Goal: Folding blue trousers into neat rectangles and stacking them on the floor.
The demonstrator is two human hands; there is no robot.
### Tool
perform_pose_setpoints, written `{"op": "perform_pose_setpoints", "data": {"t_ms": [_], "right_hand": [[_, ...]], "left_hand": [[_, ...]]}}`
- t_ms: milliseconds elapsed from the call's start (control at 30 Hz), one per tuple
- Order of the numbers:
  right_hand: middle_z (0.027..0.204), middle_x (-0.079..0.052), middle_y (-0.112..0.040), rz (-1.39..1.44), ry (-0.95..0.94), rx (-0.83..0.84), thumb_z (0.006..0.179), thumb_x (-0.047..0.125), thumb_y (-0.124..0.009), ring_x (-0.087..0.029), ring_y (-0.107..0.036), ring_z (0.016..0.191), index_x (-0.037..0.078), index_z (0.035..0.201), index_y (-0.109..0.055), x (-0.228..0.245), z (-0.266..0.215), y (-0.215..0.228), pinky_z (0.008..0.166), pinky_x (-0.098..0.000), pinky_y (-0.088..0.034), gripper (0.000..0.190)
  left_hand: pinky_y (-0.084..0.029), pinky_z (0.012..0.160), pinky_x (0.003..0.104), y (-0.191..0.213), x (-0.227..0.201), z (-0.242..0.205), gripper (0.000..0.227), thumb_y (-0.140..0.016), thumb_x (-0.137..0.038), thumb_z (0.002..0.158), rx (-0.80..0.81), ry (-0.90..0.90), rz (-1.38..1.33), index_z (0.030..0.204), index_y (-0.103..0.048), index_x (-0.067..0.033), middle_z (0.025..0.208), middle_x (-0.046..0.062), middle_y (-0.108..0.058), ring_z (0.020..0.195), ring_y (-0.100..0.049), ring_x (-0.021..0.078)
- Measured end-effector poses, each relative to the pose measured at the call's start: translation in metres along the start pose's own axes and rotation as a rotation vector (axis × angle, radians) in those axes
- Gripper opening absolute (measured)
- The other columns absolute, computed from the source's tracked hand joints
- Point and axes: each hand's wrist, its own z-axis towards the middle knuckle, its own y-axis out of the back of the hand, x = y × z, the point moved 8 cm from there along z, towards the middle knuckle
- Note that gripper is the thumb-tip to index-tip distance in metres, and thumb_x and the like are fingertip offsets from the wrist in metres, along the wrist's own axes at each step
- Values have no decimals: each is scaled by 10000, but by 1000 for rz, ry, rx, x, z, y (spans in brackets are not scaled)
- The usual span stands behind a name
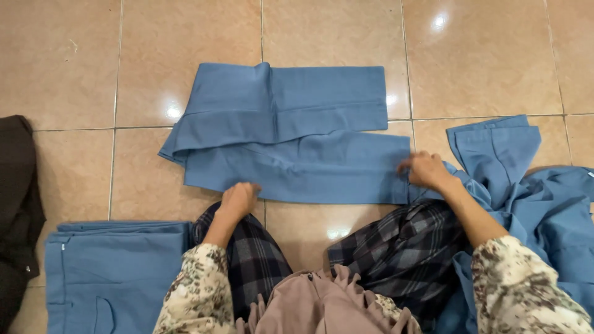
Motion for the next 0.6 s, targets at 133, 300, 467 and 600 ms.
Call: {"op": "perform_pose_setpoints", "data": {"t_ms": [133, 300, 467, 600], "right_hand": [[1205, -189, -734, 315, -96, -137, 893, 182, -497, -435, -653, 1188, 232, 1177, -782, -30, 59, 22, 1020, -612, -478, 405], [949, -121, -760, 575, -374, -461, 973, 515, -686, -393, -722, 981, 175, 1182, -760, -76, 170, -9, 788, -570, -560, 405], [1148, -230, -598, 557, -469, -503, 906, 539, -784, -465, -577, 1124, -1, 1164, -672, 8, 139, 54, 858, -662, -516, 608], [1185, -233, -564, 657, -509, -436, 835, 394, -858, -485, -548, 1157, -45, 1157, -657, 3, 171, 28, 865, -687, -517, 579]], "left_hand": [[-579, 828, 517, 55, -11, 24, 296, -608, -326, 956, -155, -16, -463, 1131, -784, -163, 998, 172, -774, 991, -722, 418], [-638, 647, 375, 71, -1, 48, 574, -603, -352, 999, -324, 430, -1340, 1255, -573, 161, 950, 336, -718, 819, -767, 341], [-637, 660, 387, 62, -7, 68, 570, -633, -377, 984, -403, 523, -1526, 1141, -571, 168, 951, 350, -708, 835, -764, 351], [-652, 650, 327, 59, -17, 84, 533, -599, -372, 1017, -375, 507, -1626, 1124, -566, 149, 976, 337, -718, 852, -776, 325]]}}
